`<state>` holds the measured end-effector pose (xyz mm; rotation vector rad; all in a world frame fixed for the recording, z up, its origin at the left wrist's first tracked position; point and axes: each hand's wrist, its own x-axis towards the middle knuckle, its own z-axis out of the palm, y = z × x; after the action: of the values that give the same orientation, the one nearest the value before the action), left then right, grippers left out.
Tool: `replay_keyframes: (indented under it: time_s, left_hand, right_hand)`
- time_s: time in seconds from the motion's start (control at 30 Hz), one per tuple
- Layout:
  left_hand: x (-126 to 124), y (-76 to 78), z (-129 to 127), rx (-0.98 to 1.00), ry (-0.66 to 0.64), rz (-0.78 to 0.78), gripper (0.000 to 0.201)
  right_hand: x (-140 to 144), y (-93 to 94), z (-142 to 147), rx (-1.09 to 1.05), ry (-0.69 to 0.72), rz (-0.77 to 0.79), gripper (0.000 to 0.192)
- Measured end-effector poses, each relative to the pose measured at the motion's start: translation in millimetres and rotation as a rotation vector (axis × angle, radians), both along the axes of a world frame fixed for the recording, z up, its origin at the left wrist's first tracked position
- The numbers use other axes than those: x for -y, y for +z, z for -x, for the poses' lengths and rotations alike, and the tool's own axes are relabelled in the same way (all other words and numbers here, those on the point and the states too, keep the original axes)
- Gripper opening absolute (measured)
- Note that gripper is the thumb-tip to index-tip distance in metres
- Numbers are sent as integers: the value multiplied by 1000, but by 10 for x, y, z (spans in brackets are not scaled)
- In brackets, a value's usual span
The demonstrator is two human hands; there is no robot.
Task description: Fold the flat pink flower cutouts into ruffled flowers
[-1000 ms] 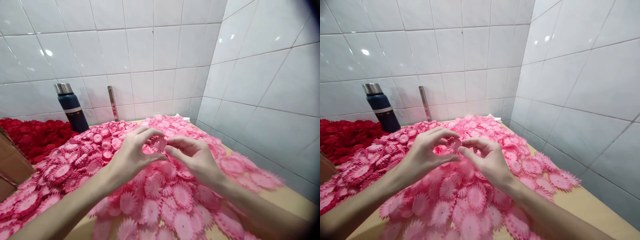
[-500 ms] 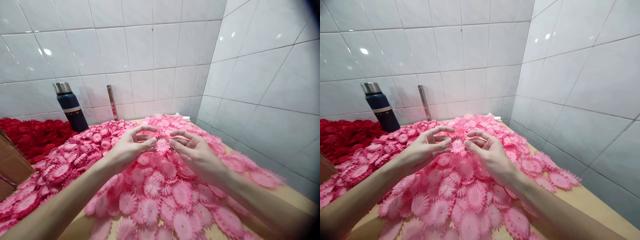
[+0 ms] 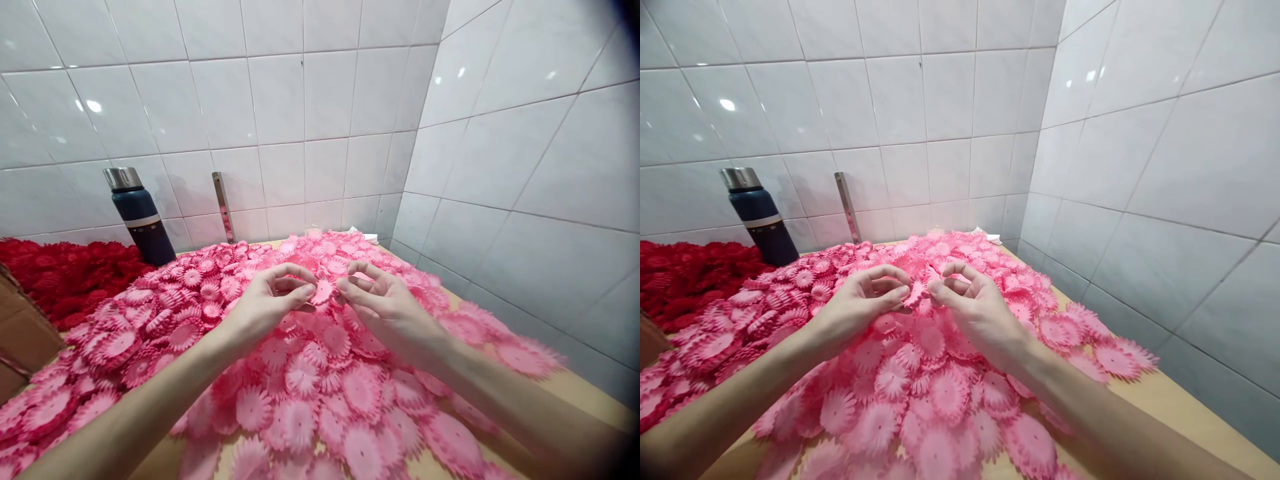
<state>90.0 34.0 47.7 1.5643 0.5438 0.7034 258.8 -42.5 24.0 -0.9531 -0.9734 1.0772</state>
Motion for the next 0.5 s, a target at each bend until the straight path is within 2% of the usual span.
replay_keyframes:
  time_s: [0.1,0.17,0.3,0.5]
  left_hand:
    - [-12,53,21,-139,64,-230,19]
    - [-5,92,32,-186,74,-291,21]
    - [15,115,37,-190,48,-267,21]
    - [24,23,4,-143,67,-229,21]
  right_hand:
    - [-15,-22,-1,20,-9,-16,30]
    - [-21,-30,3,8,-10,-24,29]
    - [-24,-42,14,9,-12,-20,29]
    - [-32,-61,25,-3,-1,-19,29]
